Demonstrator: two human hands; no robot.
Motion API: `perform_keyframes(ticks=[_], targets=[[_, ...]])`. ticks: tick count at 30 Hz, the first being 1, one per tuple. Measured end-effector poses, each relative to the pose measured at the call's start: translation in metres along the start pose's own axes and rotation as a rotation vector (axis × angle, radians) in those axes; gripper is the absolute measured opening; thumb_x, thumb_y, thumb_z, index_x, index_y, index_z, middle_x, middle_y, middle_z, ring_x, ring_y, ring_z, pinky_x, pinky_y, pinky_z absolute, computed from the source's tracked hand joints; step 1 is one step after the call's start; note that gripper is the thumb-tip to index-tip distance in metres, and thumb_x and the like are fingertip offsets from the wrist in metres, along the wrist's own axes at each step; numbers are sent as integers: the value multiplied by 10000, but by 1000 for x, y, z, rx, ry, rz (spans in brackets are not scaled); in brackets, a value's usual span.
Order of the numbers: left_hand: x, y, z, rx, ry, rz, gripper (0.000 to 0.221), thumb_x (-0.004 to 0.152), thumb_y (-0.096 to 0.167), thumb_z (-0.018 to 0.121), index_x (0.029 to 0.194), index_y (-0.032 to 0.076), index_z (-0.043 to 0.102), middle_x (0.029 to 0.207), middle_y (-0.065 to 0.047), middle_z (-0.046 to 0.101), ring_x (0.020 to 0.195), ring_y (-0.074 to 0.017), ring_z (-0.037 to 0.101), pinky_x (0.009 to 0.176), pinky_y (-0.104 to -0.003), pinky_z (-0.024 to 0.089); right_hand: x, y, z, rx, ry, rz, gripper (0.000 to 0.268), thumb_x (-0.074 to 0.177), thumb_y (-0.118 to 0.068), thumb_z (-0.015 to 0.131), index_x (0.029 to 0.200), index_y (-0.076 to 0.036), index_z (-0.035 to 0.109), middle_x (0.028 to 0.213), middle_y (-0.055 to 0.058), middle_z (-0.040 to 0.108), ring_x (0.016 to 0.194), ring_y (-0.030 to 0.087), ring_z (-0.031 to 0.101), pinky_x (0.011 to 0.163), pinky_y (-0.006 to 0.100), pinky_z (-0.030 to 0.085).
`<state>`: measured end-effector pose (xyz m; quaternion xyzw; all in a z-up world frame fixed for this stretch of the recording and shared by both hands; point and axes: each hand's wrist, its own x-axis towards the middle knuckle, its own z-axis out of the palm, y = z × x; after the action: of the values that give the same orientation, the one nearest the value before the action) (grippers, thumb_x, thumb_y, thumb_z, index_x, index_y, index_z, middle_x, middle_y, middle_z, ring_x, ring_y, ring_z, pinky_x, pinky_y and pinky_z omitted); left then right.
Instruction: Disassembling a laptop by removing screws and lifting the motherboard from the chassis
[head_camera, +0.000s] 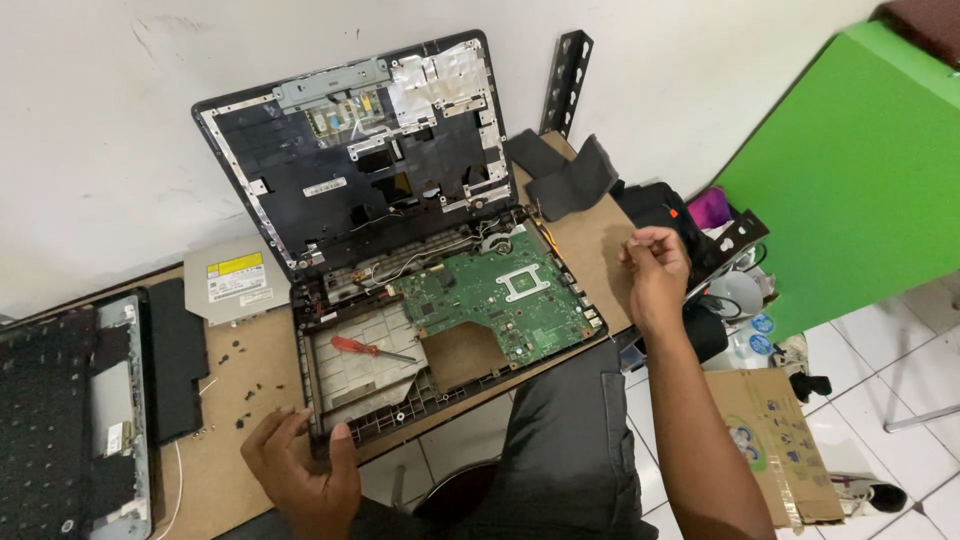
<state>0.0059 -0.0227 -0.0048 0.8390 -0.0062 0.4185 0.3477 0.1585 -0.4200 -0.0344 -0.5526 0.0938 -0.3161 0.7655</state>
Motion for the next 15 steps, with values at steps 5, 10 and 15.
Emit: perform_keyframes(ticks=[5,10,15], targets=[[3,8,-2,-35,-24,-29,328,866,189,603,1075,-54,533,1126,-234,442,1057,-358,500,899,-459,457,-7,-13,6,-33,2,44,165,870,42,566,864,-124,568,780,29,573,653,117,558,616,208,453],[1,5,1,3,3,0,316,882,191,607,1079,-44,532,1135,-236,455,1060,-367,513,904,-469,458,-7,-13,6,-40,-21,22,144,875,35,562,876,-108,570,763,37,577,649,107,557,622,201,461],[1,4,1,1,-16,2,346,886,224,592,1079,-55,522,1120,-243,437,1052,-360,503,891,-457,465,-6,-12,5,-33,-45,-2,144,877,47,556,881,-97,568,770,48,570,652,119,547,633,212,466]])
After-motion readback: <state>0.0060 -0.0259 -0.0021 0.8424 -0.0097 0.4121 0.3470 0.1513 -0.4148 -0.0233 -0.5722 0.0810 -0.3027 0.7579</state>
